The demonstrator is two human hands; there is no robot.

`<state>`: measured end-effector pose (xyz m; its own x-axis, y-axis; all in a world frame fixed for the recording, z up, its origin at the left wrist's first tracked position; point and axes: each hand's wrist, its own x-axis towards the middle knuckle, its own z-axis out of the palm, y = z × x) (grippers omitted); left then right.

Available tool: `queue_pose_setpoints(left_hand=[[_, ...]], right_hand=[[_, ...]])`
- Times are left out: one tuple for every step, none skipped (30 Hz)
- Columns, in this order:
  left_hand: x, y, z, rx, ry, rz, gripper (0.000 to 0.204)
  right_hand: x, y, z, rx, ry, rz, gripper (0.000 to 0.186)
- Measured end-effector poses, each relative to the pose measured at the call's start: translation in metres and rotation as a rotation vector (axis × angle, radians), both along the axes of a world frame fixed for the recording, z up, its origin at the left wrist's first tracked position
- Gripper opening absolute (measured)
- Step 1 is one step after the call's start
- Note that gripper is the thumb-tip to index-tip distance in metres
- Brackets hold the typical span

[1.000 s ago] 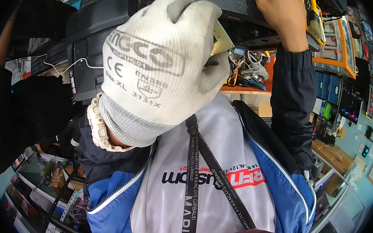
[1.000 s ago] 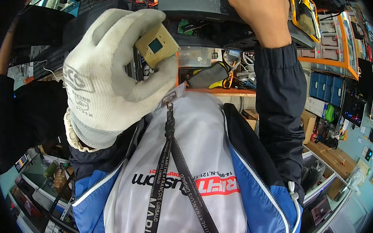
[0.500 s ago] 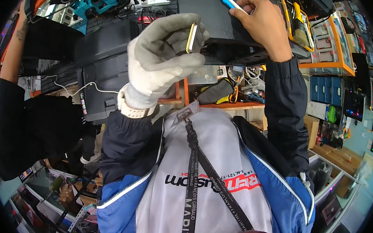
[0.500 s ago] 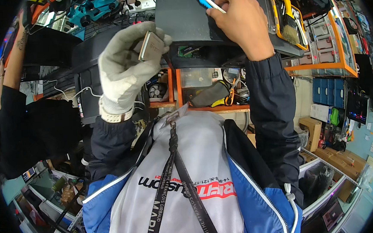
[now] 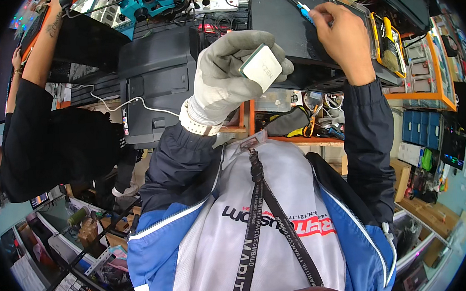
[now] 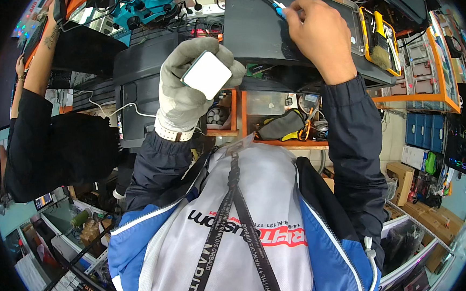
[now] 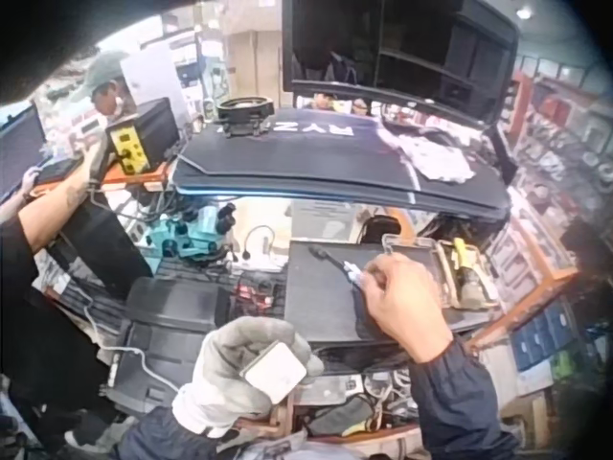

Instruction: The person cleans a processor using a cloth, applies thermal paste from a tube, and then installs the processor onto a motherboard by aligning it and securing the retention arm.

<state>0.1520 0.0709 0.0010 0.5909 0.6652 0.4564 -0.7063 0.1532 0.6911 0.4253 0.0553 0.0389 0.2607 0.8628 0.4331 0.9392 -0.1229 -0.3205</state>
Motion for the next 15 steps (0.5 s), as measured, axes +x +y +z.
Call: queue_pose_setpoints(left_hand=[[-0.002,-0.003,0.002,-0.007,0.047,0.031,0.066],[-0.003,-0.006,0.005,-0.013,0.095,0.063,0.066],[-0.005,-0.009,0.007,-0.014,0.096,0.065,0.066],[-0.008,-0.013,0.010,-0.019,0.131,0.095,0.065],[-0.010,-0.016,0.012,-0.025,0.167,0.125,0.064],[-0.013,-0.015,0.012,-0.026,0.167,0.127,0.064],[-0.016,-0.014,0.012,0.020,0.169,0.106,0.064],[-0.018,-0.012,0.012,0.066,0.170,0.084,0.064],[-0.018,-0.010,0.012,0.066,0.169,0.084,0.064],[-0.019,-0.008,0.012,0.089,0.173,0.074,0.064],[-0.020,-0.007,0.011,0.112,0.176,0.064,0.064],[-0.022,-0.007,0.011,0.107,0.176,0.068,0.064],[-0.024,-0.009,0.010,0.070,0.224,0.050,0.066],[-0.025,-0.010,0.010,0.034,0.272,0.030,0.067],[-0.025,-0.011,0.010,0.030,0.269,0.030,0.067]], right_hand=[[-0.001,-0.001,0.001,-0.001,0.001,0.003,0.030],[-0.003,-0.002,0.003,0.042,-0.015,0.023,0.029],[-0.004,-0.003,0.005,0.085,-0.032,0.043,0.028],[-0.006,-0.005,0.005,0.084,-0.031,0.045,0.028],[-0.008,-0.007,0.005,0.021,-0.093,0.046,0.028],[-0.009,-0.009,0.004,-0.041,-0.155,0.046,0.027],[-0.008,-0.008,0.003,-0.042,-0.156,0.047,0.027],[-0.006,-0.006,0.002,-0.067,-0.174,0.024,0.026],[-0.005,-0.006,0.001,-0.092,-0.191,0.002,0.024],[-0.008,-0.005,0.003,-0.096,-0.191,0.007,0.024],[-0.012,-0.004,0.007,-0.130,-0.205,-0.026,0.024],[-0.015,-0.004,0.009,-0.164,-0.220,-0.059,0.023],[-0.016,-0.008,0.010,-0.166,-0.224,-0.057,0.023],[-0.017,-0.011,0.010,-0.108,-0.204,-0.036,0.023],[-0.018,-0.013,0.010,-0.051,-0.184,-0.016,0.023]])
